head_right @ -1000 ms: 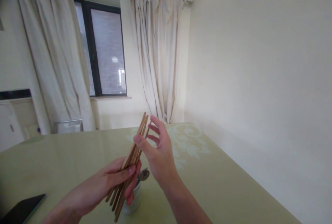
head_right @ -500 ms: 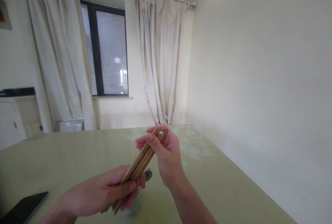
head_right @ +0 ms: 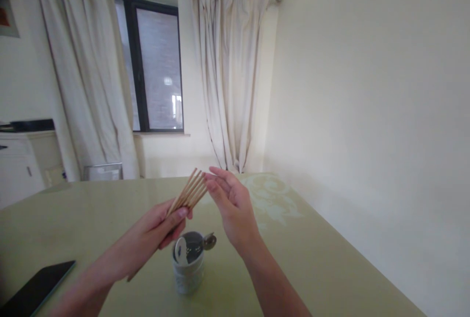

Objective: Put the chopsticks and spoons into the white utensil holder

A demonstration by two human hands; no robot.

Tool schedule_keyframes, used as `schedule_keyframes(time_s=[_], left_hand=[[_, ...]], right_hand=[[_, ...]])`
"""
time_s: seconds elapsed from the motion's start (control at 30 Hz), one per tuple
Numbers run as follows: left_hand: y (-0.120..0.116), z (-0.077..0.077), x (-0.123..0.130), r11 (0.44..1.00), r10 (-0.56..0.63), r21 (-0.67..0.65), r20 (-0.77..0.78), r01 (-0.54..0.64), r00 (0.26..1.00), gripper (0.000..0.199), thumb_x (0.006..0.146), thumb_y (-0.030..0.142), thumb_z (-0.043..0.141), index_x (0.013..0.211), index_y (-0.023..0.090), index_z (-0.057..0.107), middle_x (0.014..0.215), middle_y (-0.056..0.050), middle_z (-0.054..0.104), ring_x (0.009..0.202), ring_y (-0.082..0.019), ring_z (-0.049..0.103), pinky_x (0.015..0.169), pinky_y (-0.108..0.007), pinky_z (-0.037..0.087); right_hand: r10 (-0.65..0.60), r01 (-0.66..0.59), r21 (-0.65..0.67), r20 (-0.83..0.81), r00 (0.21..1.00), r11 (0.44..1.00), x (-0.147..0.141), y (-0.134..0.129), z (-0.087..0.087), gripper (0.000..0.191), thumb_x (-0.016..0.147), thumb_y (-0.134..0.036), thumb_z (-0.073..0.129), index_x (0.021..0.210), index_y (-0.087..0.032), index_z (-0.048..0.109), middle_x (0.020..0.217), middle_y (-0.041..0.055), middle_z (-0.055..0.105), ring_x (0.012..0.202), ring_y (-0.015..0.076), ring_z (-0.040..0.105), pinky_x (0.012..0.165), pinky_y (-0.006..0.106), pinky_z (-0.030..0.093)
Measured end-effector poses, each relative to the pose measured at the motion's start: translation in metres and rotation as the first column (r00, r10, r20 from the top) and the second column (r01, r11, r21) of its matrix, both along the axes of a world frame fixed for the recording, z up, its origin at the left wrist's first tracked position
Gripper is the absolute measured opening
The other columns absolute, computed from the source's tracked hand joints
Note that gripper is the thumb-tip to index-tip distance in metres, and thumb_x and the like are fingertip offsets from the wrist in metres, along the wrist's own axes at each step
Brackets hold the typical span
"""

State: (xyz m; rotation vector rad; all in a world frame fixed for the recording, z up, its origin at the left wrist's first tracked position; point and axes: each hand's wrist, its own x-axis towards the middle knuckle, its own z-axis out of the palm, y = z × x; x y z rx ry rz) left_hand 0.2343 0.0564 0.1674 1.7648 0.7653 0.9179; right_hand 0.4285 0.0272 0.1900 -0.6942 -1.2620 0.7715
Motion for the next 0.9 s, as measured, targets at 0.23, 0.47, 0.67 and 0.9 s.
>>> schedule_keyframes(time_s=[0.23,0.47,0.67,0.9], left_hand=[[0.082,-0.080,-0.048,0.931,0.301,-0.033,-0.496,-0.364,0.815,0.023,0.083,0.044,0.060,0.081,0.022,0.062,0.070,-0.001,0.063,0.066,-0.019,0.060,0.057,-0.028,0.047],[0.101,-0.135,-0.043,0.905,0.399,0.236,-0.759,-0.355,0.514,0.014,0.087,0.030,0.060,0.083,0.019,0.067,0.102,-0.014,0.077,0.099,-0.029,0.070,0.080,-0.034,0.045],[0.096,-0.140,-0.031,0.900,0.413,0.269,-0.781,-0.343,0.468,0.019,0.090,0.036,0.060,0.085,0.020,0.068,0.093,-0.011,0.077,0.090,-0.029,0.071,0.073,-0.032,0.040],[0.102,-0.145,-0.041,0.897,0.424,0.283,-0.772,-0.341,0.474,0.019,0.085,0.033,0.066,0.096,0.018,0.069,0.106,-0.012,0.078,0.101,-0.028,0.070,0.078,-0.030,0.042]], right_hand=[[-0.228,0.273,-0.025,0.481,0.847,0.962,0.032,0.016,-0.009,0.043,0.098,-0.049,0.067,0.131,-0.022,0.067,0.132,0.0139,0.074,0.123,0.0288,0.070,0.102,0.047,0.054],[0.093,0.295,-0.201,0.935,0.343,0.934,0.030,0.023,-0.030,0.028,0.098,-0.040,0.066,0.116,-0.021,0.076,0.110,0.0115,0.082,0.101,0.0278,0.075,0.081,0.035,0.049],[0.137,0.301,-0.214,0.957,0.257,0.929,0.014,0.027,-0.040,0.027,0.098,-0.044,0.065,0.103,-0.022,0.080,0.100,0.0101,0.082,0.090,0.0261,0.074,0.069,0.030,0.043],[0.162,0.236,-0.244,0.933,0.321,0.941,0.011,0.026,-0.033,0.044,0.105,-0.052,0.051,0.090,-0.020,0.076,0.090,0.0090,0.081,0.081,0.0226,0.073,0.068,0.029,0.044]])
